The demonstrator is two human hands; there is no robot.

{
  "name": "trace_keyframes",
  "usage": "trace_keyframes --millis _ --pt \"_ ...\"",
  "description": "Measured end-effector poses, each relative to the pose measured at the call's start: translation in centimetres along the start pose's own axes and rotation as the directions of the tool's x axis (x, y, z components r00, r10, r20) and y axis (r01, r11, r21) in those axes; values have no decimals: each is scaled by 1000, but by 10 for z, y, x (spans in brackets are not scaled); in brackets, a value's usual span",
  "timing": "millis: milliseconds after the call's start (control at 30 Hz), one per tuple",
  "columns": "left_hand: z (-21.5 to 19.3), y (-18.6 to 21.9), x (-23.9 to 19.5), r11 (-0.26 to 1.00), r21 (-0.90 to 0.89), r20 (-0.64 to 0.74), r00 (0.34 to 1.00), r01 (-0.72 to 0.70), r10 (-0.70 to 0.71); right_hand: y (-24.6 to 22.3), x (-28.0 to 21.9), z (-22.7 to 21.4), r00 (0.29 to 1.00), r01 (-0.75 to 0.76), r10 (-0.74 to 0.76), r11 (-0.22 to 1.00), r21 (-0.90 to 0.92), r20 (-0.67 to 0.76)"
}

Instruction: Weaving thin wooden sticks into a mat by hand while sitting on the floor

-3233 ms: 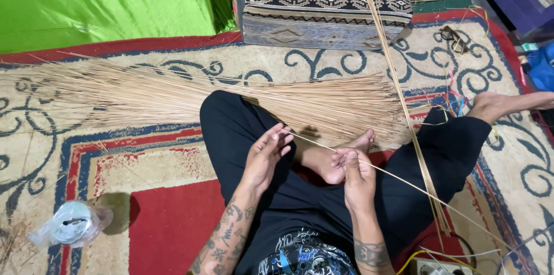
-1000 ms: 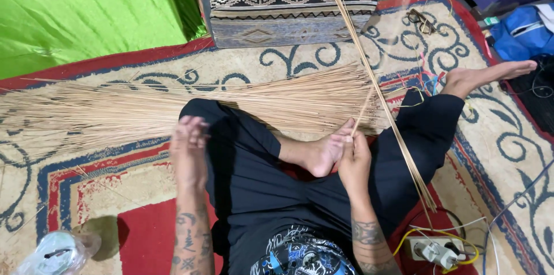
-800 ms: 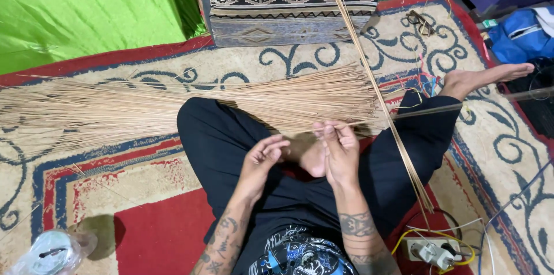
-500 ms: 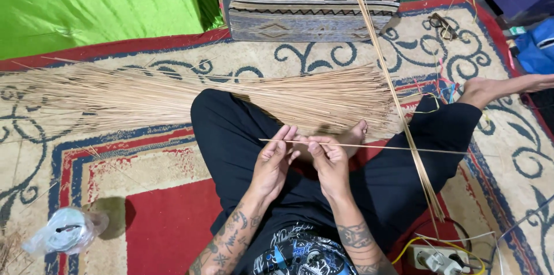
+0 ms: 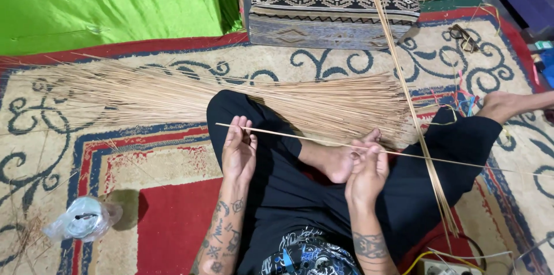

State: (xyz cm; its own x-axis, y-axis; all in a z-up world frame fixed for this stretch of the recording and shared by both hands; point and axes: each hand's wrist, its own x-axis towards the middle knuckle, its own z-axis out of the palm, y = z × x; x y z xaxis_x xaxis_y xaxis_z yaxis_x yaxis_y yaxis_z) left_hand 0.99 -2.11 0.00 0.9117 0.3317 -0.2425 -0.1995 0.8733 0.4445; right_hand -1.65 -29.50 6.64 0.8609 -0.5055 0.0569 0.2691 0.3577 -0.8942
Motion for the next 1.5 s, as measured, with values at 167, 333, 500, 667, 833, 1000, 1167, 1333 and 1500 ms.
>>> trace_keyframes --millis 167,333,500,667,833,1000,1167,1333,1500 --pt "42 -38 -52 976 100 149 967 191 -205 11 -34 34 980 -87 112 984 -153 165" --pt "31 -48 -44 942 254 182 946 219 -269 20 -11 11 984 -80 99 988 -133 145" --pt "-33 28 21 987 138 -20 996 -83 87 -33 44 -46 963 48 -25 996 78 -270" --pt "-68 79 45 990 53 -103 985 -132 137 -39 56 -80 941 97 -44 985 144 -335" --pt "-29 30 30 994 24 -60 993 -104 105 -5 17 -22 977 -56 86 987 153 -195" --pt "32 -74 -44 930 309 33 976 197 -217 40 -34 10 876 -389 394 918 -76 278" --pt "9 -69 -19 941 259 23 973 216 -229 31 5 -28 919 -296 330 939 -175 217" --pt "-27 12 25 985 170 -78 997 26 -13 -11 55 -90 987 -161 160 984 -72 -26" --pt "-55 53 33 944 299 -188 961 -138 201 -29 60 -113 973 -97 65 986 -136 -221"
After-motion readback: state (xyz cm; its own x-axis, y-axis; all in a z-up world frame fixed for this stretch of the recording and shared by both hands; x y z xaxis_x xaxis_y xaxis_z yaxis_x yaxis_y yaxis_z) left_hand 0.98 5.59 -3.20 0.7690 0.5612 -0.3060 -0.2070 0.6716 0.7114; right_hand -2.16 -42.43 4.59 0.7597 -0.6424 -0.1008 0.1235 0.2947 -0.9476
